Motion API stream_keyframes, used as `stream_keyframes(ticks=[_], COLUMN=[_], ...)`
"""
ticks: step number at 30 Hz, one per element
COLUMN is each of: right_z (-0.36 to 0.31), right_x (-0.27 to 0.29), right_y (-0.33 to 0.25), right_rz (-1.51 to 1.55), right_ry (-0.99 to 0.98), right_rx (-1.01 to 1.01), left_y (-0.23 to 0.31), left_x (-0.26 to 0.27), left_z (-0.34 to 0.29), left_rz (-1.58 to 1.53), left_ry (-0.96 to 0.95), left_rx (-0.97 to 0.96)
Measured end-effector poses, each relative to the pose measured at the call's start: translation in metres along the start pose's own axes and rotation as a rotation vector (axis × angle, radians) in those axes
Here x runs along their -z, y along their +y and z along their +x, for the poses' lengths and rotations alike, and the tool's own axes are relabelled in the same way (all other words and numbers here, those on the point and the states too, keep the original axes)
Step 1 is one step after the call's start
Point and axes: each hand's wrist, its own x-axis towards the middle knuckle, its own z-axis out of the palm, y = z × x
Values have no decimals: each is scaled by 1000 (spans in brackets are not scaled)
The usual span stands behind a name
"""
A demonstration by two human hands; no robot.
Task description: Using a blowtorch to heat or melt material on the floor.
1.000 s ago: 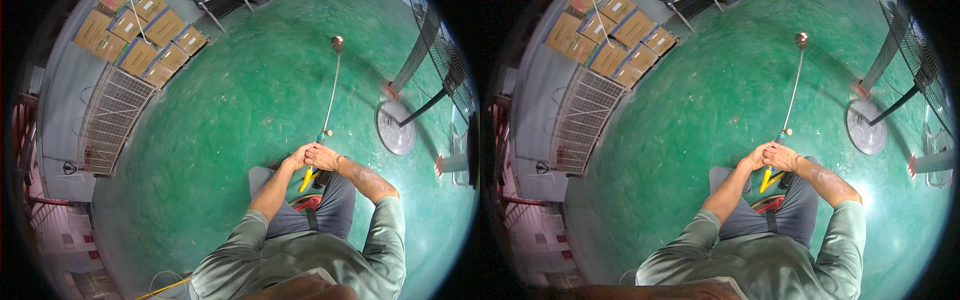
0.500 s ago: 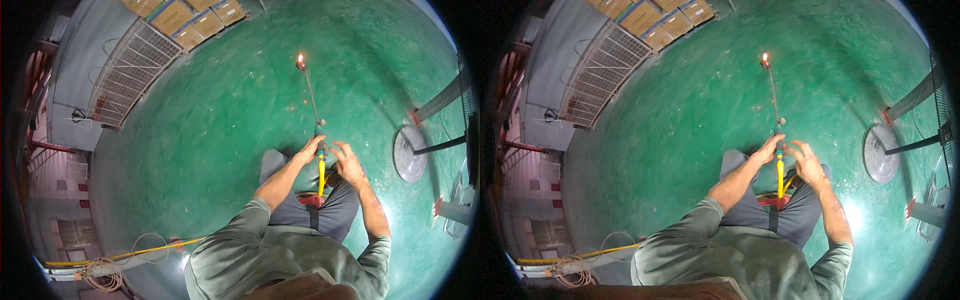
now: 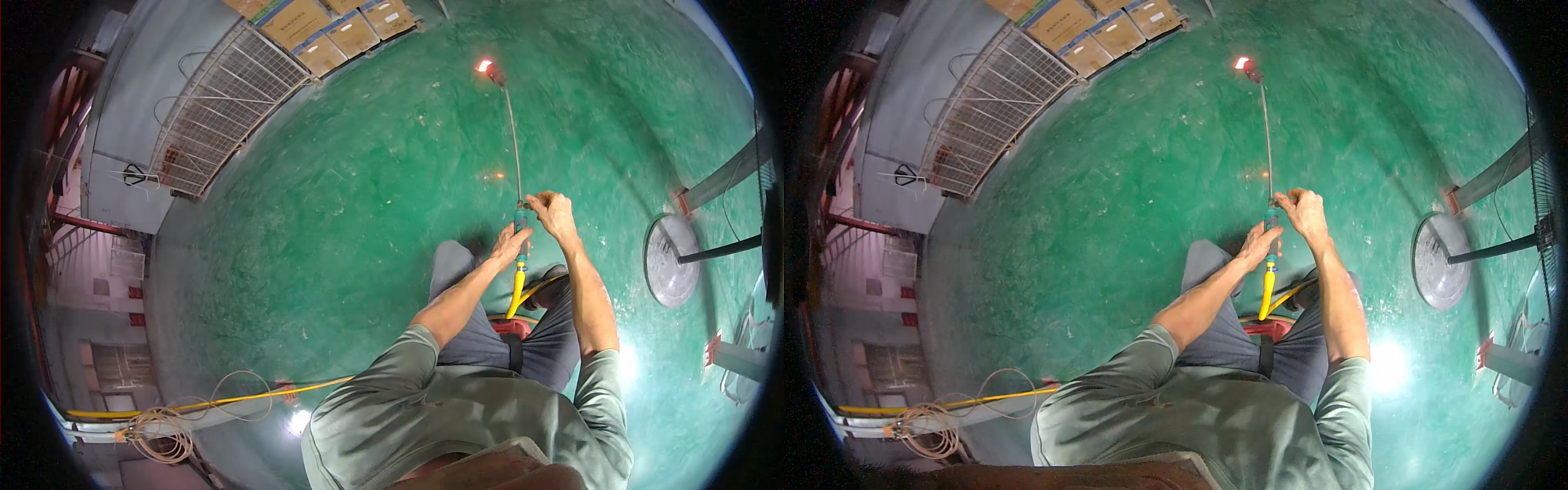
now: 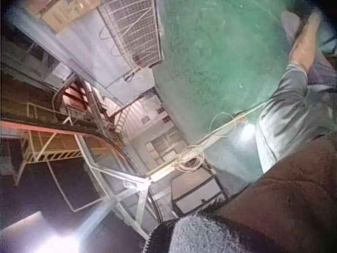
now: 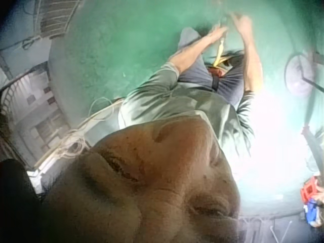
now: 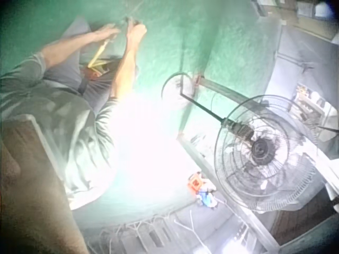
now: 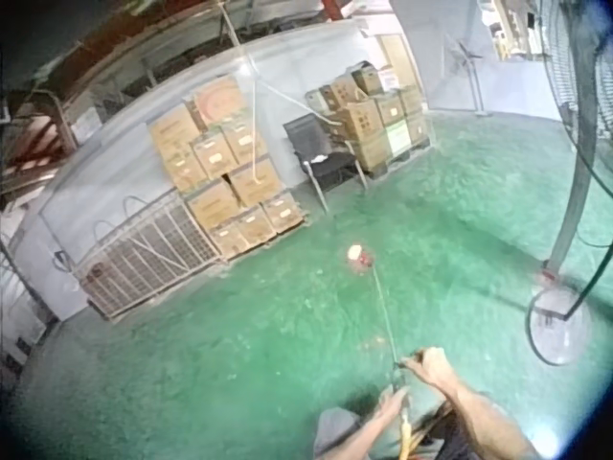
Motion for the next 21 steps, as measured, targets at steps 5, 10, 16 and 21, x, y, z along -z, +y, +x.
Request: stream_keyframes(ticks=[5, 10, 16, 21], right_z=[1, -7, -9, -11], right_x=[9, 19, 21, 22], right_y=[-2, -21, -19, -26], right_rz=[-117, 95, 149, 151], right_ry=[-60, -166, -141, -148], right_rx=[-19, -188, -182, -191], left_y=[14, 14, 19, 18], left_x=[-5, -3, -8, -4], left_z=[-6, -7, -7, -7], left_rz=[69, 127, 95, 110], left_ry=[-42, -49, -76, -95], left_rx=[-30, -66, -56, -61])
